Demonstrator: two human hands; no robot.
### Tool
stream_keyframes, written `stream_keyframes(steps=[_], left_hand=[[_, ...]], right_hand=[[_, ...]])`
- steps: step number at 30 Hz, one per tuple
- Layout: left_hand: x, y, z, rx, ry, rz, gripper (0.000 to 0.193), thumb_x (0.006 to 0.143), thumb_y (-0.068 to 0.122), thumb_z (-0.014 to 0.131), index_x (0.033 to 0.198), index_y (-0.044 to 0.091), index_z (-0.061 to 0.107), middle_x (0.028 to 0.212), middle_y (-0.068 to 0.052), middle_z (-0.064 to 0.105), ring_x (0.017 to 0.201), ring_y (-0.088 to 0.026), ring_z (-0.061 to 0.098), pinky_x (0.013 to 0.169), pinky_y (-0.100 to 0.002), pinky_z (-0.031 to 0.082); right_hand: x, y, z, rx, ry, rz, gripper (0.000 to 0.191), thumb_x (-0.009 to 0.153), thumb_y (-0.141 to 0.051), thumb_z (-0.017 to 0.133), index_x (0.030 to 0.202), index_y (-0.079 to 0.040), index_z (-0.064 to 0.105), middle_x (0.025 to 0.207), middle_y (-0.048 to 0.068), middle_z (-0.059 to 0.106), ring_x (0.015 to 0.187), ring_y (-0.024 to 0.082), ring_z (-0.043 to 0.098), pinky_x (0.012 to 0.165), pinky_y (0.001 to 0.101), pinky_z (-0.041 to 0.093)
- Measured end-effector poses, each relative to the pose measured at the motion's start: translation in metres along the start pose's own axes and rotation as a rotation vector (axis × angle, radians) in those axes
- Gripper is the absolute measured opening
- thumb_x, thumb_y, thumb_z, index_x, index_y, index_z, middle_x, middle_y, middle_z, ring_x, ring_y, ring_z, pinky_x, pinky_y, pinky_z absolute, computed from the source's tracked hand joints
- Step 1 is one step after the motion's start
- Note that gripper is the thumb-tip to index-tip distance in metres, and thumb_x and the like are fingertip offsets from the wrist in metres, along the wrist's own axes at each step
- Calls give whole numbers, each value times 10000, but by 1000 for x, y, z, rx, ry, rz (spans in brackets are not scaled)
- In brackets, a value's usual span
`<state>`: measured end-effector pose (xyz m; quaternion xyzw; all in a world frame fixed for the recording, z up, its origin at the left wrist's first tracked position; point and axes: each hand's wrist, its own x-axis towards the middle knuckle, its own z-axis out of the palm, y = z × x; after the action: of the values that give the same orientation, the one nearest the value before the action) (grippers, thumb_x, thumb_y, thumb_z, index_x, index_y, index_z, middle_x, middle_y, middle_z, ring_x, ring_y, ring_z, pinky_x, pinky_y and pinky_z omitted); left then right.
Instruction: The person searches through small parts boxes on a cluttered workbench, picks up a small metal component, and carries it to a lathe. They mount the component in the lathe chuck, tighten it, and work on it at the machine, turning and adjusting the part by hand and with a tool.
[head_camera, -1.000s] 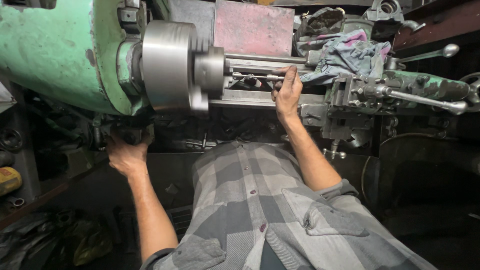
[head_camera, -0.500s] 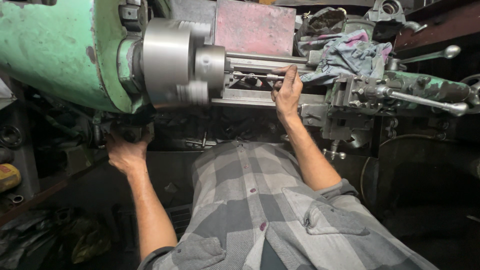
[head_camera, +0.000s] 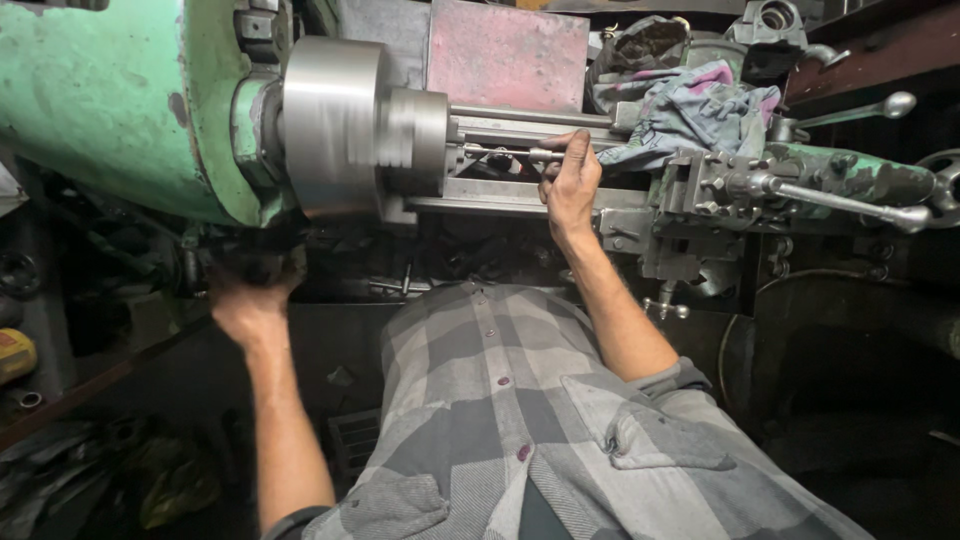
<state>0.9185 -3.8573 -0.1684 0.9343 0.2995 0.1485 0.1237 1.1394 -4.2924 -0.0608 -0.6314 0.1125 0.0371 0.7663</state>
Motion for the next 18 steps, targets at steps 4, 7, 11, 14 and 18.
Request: stream_keyframes(steps=[4,7,11,14,18], left_hand=[[7,22,-30,91,-7,97,1019,717,707,913,1435,46,618,1309,-259,668,1115,-455,680,911,-519,569],[11,34,-32,152,-16,64,1041,675,695,906,1417,19,632,1285,-295,656,1068,-477,667,844,-535,556],[9,38,-35,170,-23,55,1011,679,694,902,1380,11,652,1249,-268,682,1071,-463,677,859,-538,560],[8,36,-42,34,-109,-36,951,721,715,877,1392,74,670,1207,-222,715,1072,-437,696,898,-524,567],[10,36,-45,67,-79,-15,1011,679,727,893,1392,51,654,1186,-239,707,999,-450,693,823,-533,561]], right_hand=[[1,1,0,-10,21,0,532,1115,-510,360,1019,-42,594,630,-59,380,454,27,291,393,227,263],[1,4,-1,-9,3,-3,533,1104,-519,360,1016,-43,584,633,-40,438,450,38,319,394,232,269],[3,10,-4,-9,6,-20,539,1102,-530,368,1013,-42,579,637,-41,438,462,44,337,401,240,287],[4,16,-6,-16,24,-77,543,1102,-543,388,993,-45,577,640,-40,444,478,48,360,422,239,303],[6,24,-5,-99,81,-147,565,1085,-566,395,952,-58,602,623,-42,470,490,39,396,439,223,304]])
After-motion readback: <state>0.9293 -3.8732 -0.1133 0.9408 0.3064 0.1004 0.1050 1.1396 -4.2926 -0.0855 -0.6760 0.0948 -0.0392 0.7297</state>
